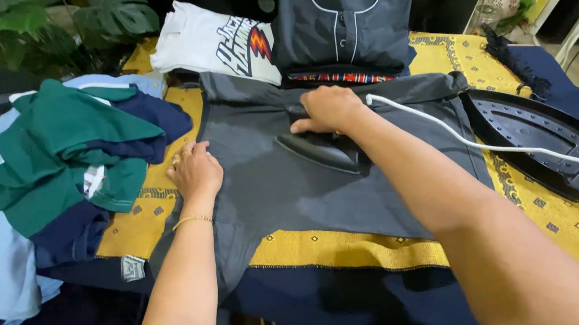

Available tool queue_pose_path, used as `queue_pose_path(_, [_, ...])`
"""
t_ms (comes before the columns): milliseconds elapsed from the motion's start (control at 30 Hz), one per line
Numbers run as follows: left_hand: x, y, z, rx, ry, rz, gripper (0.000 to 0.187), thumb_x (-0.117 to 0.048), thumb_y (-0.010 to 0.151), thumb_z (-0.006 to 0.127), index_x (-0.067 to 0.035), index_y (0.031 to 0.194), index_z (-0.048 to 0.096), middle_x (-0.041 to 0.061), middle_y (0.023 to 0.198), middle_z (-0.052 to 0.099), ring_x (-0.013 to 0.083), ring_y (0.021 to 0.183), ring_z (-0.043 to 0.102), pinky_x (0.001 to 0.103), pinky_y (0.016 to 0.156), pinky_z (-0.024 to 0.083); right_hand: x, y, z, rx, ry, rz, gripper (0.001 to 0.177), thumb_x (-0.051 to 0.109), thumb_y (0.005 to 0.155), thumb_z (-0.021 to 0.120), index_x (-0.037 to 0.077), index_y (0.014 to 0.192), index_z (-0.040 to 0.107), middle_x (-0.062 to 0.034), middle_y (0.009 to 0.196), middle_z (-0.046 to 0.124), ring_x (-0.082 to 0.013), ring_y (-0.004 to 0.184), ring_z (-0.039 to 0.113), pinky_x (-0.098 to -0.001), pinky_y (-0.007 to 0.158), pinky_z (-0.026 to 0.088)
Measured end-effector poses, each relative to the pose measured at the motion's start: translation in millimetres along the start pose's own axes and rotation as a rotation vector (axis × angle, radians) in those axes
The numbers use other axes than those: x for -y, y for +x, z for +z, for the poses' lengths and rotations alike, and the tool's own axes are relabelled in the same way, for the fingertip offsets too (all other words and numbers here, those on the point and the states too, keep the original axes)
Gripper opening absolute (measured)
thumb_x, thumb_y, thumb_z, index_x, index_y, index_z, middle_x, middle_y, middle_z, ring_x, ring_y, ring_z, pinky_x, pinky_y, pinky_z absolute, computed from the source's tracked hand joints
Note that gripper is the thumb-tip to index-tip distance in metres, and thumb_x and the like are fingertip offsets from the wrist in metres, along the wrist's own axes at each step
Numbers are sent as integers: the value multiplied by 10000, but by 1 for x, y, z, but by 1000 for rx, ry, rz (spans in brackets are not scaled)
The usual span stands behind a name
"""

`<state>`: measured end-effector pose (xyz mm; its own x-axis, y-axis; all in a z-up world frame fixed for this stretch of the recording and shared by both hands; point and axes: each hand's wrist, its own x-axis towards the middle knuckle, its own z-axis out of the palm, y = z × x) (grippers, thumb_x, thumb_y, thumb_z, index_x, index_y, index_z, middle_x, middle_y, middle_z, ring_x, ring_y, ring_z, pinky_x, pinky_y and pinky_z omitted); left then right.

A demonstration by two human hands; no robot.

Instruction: Ironing a grey t-shirt and then folding it on a flat surface.

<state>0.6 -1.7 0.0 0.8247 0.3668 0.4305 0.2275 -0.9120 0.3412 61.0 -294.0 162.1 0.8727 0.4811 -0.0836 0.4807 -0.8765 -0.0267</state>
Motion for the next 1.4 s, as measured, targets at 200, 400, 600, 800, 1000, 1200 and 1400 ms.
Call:
queue_pose_path(200, [2, 0, 1, 11, -4, 0, 325, -200, 923, 598, -207, 1223, 722, 46, 1385, 607, 298, 1334, 488, 528, 1073, 314, -9, 21, 11, -153, 16, 96, 674, 675, 813, 707, 82, 1132, 693, -173, 1096, 733, -372, 1065, 702, -510, 897, 556])
queue_pose_path(400, [5, 0, 6, -9, 3, 10, 324, -213, 932, 599, -210, 1234, 718, 57, 1396, 604, 304, 1333, 492, 527, 1065, 322, -22, -1, 10, -103, -42, -10, 689, 703, 822, 680, 78, 1112, 687, -184, 1067, 732, -394, 1033, 698, -521, 878, 550])
queue_pose_path(600, [-4, 0, -8, 12, -7, 3, 406, -426, 943, 654, -200, 1277, 697, 99, 1405, 587, 373, 1322, 469, 566, 1039, 307, -39, -47, 5, -49, -126, -16, 747, 748, 833, 649, 61, 1125, 666, -225, 1014, 730, -423, 989, 707, -545, 846, 559])
queue_pose_path(800, [-5, -2, -11, 40, 1, 12, 418, -471, 878, 676, -300, 1256, 729, 111, 1434, 568, 374, 1346, 451, 549, 1056, 297, -71, -29, 9, -187, -123, 167, 715, 740, 828, 663, 70, 1074, 717, -220, 1031, 732, -407, 1003, 717, -530, 854, 571])
queue_pose_path(1000, [-4, -1, -11, 68, -22, 8, 415, -475, 900, 666, -287, 1265, 725, 119, 1456, 558, 352, 1367, 452, 542, 1075, 291, -82, -52, 11, -144, -89, 126, 717, 733, 806, 682, 72, 1081, 711, -214, 1008, 741, -403, 993, 714, -525, 855, 563])
queue_pose_path(1200, [-4, -2, -11, 48, 12, 18, 414, -478, 903, 665, -289, 1267, 727, 118, 1456, 557, 371, 1349, 447, 545, 1066, 290, -109, -67, 13, -149, -140, 234, 759, 759, 818, 671, 64, 1122, 694, -222, 1023, 737, -416, 985, 716, -518, 831, 575])
queue_pose_path(1400, [-7, -2, -13, 57, -1, 5, 411, -477, 908, 662, -287, 1267, 726, 114, 1465, 557, 352, 1365, 449, 542, 1071, 295, -122, -56, 16, -222, -88, 329, 717, 726, 808, 677, 82, 1123, 699, -201, 1029, 740, -413, 984, 715, -533, 808, 572])
